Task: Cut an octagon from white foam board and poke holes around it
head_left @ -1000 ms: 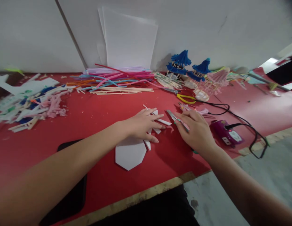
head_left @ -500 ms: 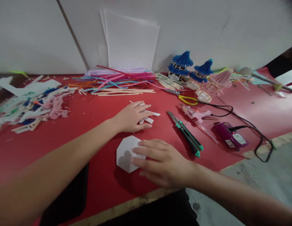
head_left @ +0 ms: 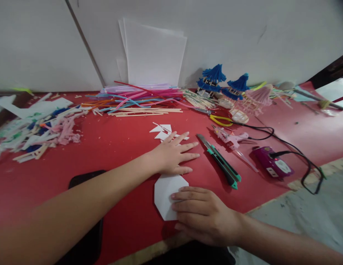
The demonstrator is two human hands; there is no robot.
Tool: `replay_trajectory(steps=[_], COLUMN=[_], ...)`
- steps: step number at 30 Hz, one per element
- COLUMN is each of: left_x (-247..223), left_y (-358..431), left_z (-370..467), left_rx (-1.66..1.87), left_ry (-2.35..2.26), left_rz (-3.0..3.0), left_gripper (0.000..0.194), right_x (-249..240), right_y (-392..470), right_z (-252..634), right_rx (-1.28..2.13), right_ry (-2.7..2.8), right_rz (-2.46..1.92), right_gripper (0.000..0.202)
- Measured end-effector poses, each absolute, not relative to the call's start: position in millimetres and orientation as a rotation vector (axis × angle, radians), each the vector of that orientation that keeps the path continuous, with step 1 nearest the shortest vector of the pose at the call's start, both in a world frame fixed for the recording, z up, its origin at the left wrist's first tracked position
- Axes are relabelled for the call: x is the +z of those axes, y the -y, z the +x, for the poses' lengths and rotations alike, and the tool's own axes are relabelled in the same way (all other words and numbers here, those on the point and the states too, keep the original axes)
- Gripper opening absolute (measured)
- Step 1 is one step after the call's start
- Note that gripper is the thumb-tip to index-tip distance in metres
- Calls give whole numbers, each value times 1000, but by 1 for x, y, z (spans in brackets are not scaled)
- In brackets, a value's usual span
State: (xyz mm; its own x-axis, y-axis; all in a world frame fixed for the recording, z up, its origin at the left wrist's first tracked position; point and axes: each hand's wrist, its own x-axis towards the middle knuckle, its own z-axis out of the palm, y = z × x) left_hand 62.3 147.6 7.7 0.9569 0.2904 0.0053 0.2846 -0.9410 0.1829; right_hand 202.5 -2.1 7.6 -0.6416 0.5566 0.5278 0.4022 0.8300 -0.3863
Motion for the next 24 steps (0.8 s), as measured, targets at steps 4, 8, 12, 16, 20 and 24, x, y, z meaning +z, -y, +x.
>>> replay_trajectory(steps=[4, 8, 12, 16, 20, 24], left_x=[8, 8, 9, 10, 13, 21], left_y=[-164, -180, -184, -179, -172, -167], left_z=[58, 55, 49, 30, -4, -47], left_rx=[59, 52, 45, 36, 8, -7], left_ry=[-660, -846, -914, -944, -1010, -1155], left_rz=[2908, 2845, 2814, 2825, 2836, 2831], left_gripper=[58, 67, 61, 55, 52, 48], right_x=[7, 4, 2, 3, 5, 4], right_y=[5, 4, 4, 3, 3, 3], right_z=[211, 217, 218, 217, 216, 216], right_rx=[285, 263, 282, 308, 326, 341], right_ry=[2314, 2276, 2249, 2234, 2223, 2208], right_rz=[-750, -799, -839, -842, -862, -856], right_gripper=[8, 9, 9, 9, 10, 11])
